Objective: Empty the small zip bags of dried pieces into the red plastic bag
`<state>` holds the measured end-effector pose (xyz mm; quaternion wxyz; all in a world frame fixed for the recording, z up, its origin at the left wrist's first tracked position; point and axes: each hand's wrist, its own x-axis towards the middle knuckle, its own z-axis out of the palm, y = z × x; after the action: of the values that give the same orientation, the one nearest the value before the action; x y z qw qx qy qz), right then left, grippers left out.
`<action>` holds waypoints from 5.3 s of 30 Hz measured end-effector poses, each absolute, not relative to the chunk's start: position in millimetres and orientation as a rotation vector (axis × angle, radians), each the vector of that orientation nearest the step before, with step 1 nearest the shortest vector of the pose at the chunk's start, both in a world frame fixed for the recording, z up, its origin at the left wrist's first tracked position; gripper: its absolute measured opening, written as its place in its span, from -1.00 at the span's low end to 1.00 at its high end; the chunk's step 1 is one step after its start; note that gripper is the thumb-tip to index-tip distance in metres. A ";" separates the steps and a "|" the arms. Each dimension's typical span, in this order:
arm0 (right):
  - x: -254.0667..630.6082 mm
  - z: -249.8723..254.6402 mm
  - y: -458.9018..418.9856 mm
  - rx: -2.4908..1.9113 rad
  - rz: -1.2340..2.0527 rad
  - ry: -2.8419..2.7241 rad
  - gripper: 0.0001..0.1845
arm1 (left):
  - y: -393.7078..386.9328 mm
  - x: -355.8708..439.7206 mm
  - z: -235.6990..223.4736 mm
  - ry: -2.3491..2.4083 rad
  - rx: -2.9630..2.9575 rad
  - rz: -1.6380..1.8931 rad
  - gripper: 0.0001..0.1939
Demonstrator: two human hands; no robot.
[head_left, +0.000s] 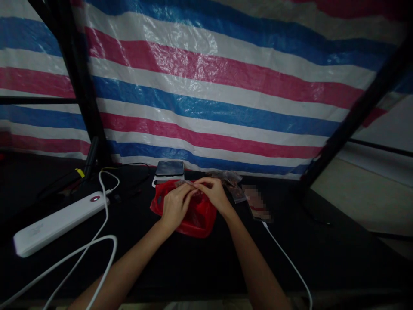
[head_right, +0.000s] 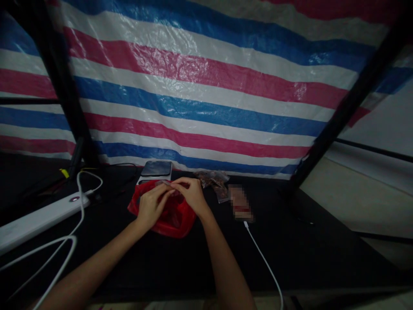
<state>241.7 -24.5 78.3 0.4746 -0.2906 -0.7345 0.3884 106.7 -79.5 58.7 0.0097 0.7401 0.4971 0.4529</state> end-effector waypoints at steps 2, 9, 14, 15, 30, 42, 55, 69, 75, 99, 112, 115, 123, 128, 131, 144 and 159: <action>240.7 77.4 -25.7 -0.709 0.954 -1.814 -0.85 | -78.9 104.5 57.2 1.585 2.294 1.425 -0.77; 232.2 75.0 -30.8 -0.816 0.543 -1.789 -0.87 | -77.2 101.8 54.5 1.679 2.304 1.433 -0.80; 221.2 72.8 -36.9 -0.847 0.623 -1.724 -0.89 | -80.7 102.1 58.3 1.752 2.242 1.479 -0.83; 218.7 72.9 -39.1 -0.846 0.664 -1.690 -0.90 | -81.6 102.4 59.2 1.765 2.223 1.486 -0.84; 199.0 59.7 -40.7 -0.868 0.826 -1.525 -0.95 | -76.0 94.4 51.2 1.912 2.230 1.527 -0.84; 200.5 53.8 -40.2 -0.842 0.726 -1.566 -0.94 | -73.3 92.5 51.5 2.022 2.287 1.237 -0.80; 205.7 55.0 -43.6 -0.816 0.701 -1.597 -0.89 | -75.4 96.7 58.2 1.972 2.155 1.265 -0.80; 205.3 56.3 -41.9 -0.752 0.782 -1.645 -0.89 | -75.2 93.9 55.2 2.058 2.144 1.187 -0.64; 205.3 57.1 -41.6 -0.746 0.802 -1.633 -0.93 | -75.0 92.6 54.5 2.040 2.249 1.154 -0.66; 240.0 61.6 -21.4 -0.747 0.967 -1.893 -0.82 | -89.5 103.6 61.5 1.854 2.235 1.362 -0.64; 237.5 59.3 -17.8 -0.723 1.438 -1.509 -0.65 | -39.1 61.0 69.7 0.972 1.589 1.145 -0.62; 243.1 63.3 -21.9 -0.715 1.496 -1.639 -0.60 | -43.9 53.7 83.8 0.987 1.615 1.239 -0.62; 269.0 70.5 -10.8 -0.627 1.489 -1.821 -0.66 | -50.0 45.5 102.7 1.170 2.305 0.711 -0.62; 259.8 71.6 -14.3 -0.665 1.408 -1.893 -0.57 | -45.7 53.2 85.9 1.344 2.362 0.820 -0.72; 255.3 67.4 -14.7 -0.731 1.304 -1.929 -0.54 | -42.4 51.6 75.0 1.323 2.267 0.962 -0.72; 253.6 72.3 -13.2 -0.813 0.902 -1.783 -0.80 | -51.4 60.7 75.3 1.183 2.158 1.249 -0.74; 248.9 66.3 -11.9 -0.762 0.954 -1.741 -0.79 | -43.2 59.2 57.9 1.300 2.271 1.141 -0.64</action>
<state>248.9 -11.9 66.3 0.4863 -0.3132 -0.7154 0.3921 59.2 -43.2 57.9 0.1428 0.7873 0.4508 0.3956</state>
